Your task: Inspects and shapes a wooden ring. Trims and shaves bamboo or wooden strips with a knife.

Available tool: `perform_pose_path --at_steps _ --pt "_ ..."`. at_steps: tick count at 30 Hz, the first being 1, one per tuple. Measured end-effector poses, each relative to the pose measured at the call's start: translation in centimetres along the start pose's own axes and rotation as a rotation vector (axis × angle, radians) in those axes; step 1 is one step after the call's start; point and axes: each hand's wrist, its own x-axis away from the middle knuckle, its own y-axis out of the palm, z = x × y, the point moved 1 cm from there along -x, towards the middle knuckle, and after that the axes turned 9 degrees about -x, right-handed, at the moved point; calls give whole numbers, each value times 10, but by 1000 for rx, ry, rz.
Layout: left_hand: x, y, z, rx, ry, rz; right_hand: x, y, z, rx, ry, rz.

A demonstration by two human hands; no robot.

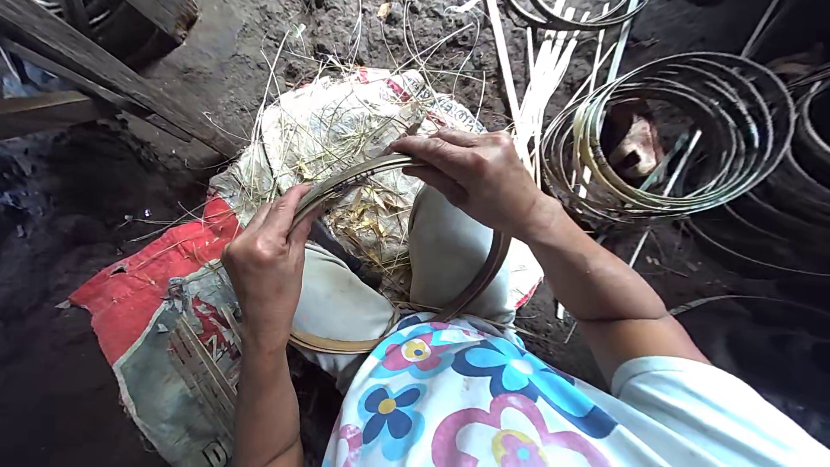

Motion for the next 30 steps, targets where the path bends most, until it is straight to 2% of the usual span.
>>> perform_pose_path --at_steps 4,11,13,15,20,23,26,28,30 --pt "4 -1 -7 134 1 -47 -1 2 4 -102 49 -35" --pt "-2 2 -16 206 15 -136 -4 6 9 -77 64 -92" --pt "-14 12 -20 249 -13 -113 -6 8 15 -89 74 -93" --pt "-18 11 -22 303 -54 -166 -7 7 20 -120 100 -87" --pt "18 1 -31 657 -174 -247 12 -19 18 -140 274 -75" --pt "60 6 -39 831 -300 -200 45 -32 24 -127 360 -49" --pt "87 15 -27 958 -448 -33 75 -31 23 -207 488 -30" --pt "85 17 -19 955 -492 86 79 -31 24 -359 542 -46" --pt "75 10 -21 956 -501 127 76 -35 29 -592 531 -38"
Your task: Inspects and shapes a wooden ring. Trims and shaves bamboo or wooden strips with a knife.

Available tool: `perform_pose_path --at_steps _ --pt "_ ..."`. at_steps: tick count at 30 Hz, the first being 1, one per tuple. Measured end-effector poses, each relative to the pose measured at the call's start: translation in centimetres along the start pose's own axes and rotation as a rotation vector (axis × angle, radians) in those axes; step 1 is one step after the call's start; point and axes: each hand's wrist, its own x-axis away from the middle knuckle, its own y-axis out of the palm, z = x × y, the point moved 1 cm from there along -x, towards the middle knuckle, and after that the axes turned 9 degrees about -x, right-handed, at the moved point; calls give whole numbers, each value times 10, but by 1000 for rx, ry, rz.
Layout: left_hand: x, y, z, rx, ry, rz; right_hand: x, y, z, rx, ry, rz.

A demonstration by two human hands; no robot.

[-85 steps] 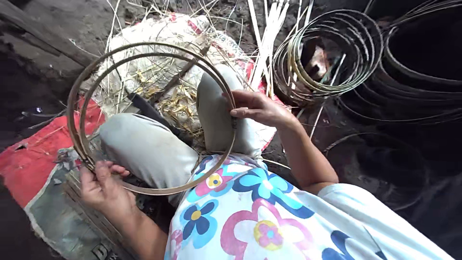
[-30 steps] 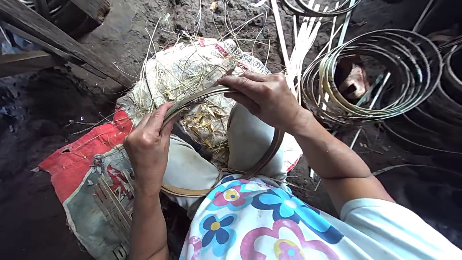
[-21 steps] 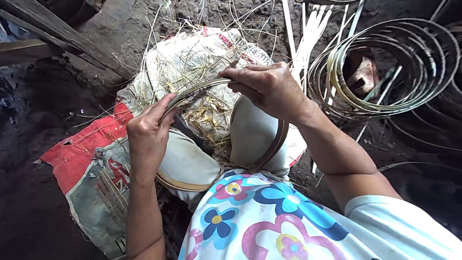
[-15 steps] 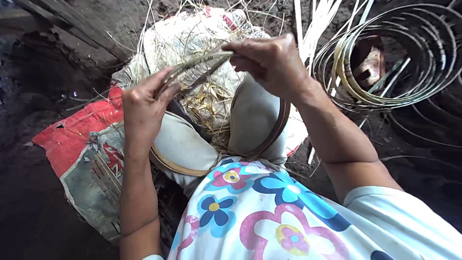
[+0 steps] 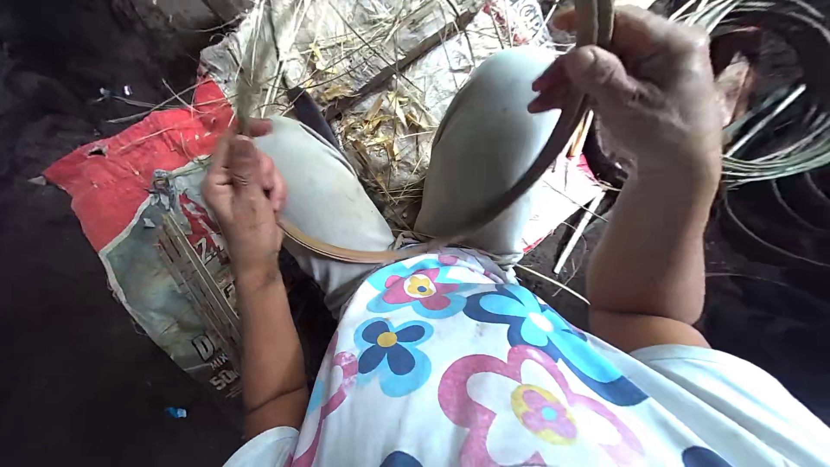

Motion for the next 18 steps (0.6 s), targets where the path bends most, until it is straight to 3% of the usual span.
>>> perform_pose_path --at_steps 5,9,13,18 --pt "-25 -32 17 123 50 84 -13 6 -17 -354 23 -24" --pt "-38 -57 8 171 85 128 -19 14 -17 -426 12 -36" --pt "-37 -52 17 133 77 150 -24 25 -17 -441 71 14" --pt "-31 -46 14 106 -92 241 -36 33 -17 -482 125 -8"
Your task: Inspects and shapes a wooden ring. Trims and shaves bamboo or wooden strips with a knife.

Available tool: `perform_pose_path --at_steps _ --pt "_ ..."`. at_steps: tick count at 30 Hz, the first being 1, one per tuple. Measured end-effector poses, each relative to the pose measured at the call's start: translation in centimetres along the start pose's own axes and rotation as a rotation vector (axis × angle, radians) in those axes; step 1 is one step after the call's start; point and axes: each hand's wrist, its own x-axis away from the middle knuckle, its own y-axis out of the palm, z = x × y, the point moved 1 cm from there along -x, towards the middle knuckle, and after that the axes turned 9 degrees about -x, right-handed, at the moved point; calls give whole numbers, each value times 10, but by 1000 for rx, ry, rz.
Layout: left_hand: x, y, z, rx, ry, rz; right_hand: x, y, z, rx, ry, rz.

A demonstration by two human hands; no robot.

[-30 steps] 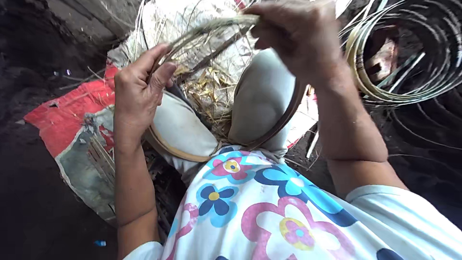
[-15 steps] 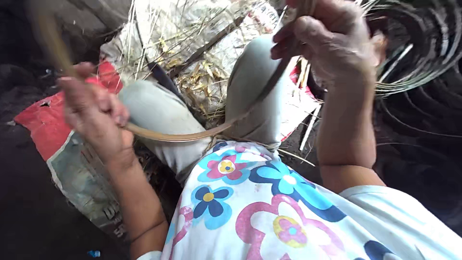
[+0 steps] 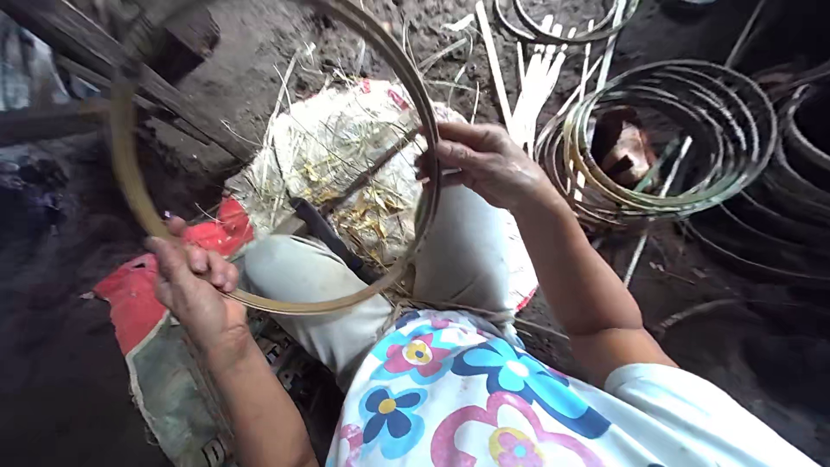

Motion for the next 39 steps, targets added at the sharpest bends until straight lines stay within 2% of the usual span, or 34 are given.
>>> perform_pose_path --at_steps 5,11,14,19,24,34,37,39 --pt "8 -16 -15 -29 -115 -4 -1 0 -7 174 60 -39" --pt "23 -21 -8 -102 -106 -92 -1 -28 -6 197 97 -113" --pt "21 -20 -6 -121 -103 -82 11 -36 1 187 108 -119" --pt "18 -5 0 -251 -39 -143 38 -46 22 190 188 -151" --pt "19 7 -5 -345 -19 -217 61 -49 21 221 205 -89" --pt "24 11 -8 -435 105 -166 61 -44 19 271 206 -86" --pt "19 8 -13 -431 44 -192 47 -39 10 310 204 -75" --pt "11 5 -12 -430 -56 -231 33 -32 -2 360 191 -79"
